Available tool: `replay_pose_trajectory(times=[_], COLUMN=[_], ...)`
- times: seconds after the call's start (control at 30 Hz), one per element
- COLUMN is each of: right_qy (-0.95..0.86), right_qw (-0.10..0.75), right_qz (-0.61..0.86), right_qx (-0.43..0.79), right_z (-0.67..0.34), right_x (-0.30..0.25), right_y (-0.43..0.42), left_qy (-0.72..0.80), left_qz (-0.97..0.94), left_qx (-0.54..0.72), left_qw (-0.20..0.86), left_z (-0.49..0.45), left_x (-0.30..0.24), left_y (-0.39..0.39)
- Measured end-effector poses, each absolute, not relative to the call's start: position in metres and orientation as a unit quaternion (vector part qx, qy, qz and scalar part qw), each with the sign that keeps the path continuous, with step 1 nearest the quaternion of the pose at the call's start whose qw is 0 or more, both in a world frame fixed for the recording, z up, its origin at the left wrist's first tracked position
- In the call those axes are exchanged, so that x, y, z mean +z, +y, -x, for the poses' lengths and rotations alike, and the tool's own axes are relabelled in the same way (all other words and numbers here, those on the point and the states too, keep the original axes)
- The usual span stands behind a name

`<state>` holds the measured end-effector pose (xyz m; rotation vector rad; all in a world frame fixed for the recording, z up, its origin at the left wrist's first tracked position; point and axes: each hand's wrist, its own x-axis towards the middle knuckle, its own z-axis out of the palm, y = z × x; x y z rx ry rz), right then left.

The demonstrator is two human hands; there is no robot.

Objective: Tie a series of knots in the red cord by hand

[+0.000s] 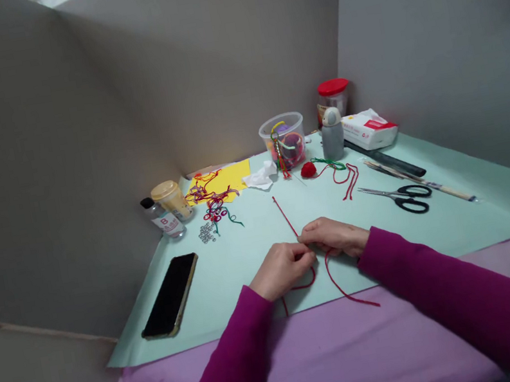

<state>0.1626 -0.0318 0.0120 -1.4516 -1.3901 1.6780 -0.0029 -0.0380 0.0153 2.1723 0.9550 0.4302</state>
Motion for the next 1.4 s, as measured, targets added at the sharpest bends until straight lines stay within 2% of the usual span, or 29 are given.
replay_pose_trajectory(times=[0.1, 0.3, 0.37, 0.43, 0.5, 0.57, 0.7, 0.9, 1.13, 1.4], right_qy=[-0.517, -0.537, -0.538, -0.534, -0.531, -0.530, -0.530, -0.548, -0.557, -0.566], right_qw=[0.244, 0.235, 0.237, 0.239, 0.239, 0.243, 0.251, 0.251, 0.248, 0.230], right_qz=[0.541, 0.510, 0.499, 0.494, 0.491, 0.482, 0.466, 0.440, 0.475, 0.484], right_qx=[0.617, 0.629, 0.637, 0.643, 0.648, 0.654, 0.663, 0.666, 0.635, 0.626], right_z=[-0.162, -0.165, -0.166, -0.167, -0.167, -0.168, -0.169, -0.170, -0.171, -0.171], right_x=[0.012, 0.006, 0.004, 0.003, 0.002, 0.001, -0.002, 0.001, 0.000, 0.002], right_y=[-0.031, -0.028, -0.027, -0.026, -0.026, -0.026, -0.025, -0.027, -0.028, -0.028], left_qy=[0.332, 0.194, 0.228, 0.309, 0.399, 0.457, 0.428, 0.413, 0.452, 0.504], left_qz=[-0.849, -0.787, -0.773, -0.750, -0.687, -0.606, -0.546, -0.539, -0.536, -0.644], left_qx=[0.117, 0.010, 0.062, 0.167, 0.277, 0.335, 0.279, 0.228, 0.208, 0.211], left_qw=[0.394, 0.586, 0.588, 0.561, 0.540, 0.558, 0.664, 0.698, 0.682, 0.535], left_z=[-0.003, 0.006, 0.011, 0.013, 0.012, 0.008, 0.002, 0.003, -0.001, -0.002], left_x=[0.019, 0.048, 0.051, 0.046, 0.035, 0.024, 0.009, 0.004, 0.012, 0.008], left_y=[-0.049, -0.055, -0.047, -0.037, -0.028, -0.025, -0.028, -0.026, -0.028, -0.032])
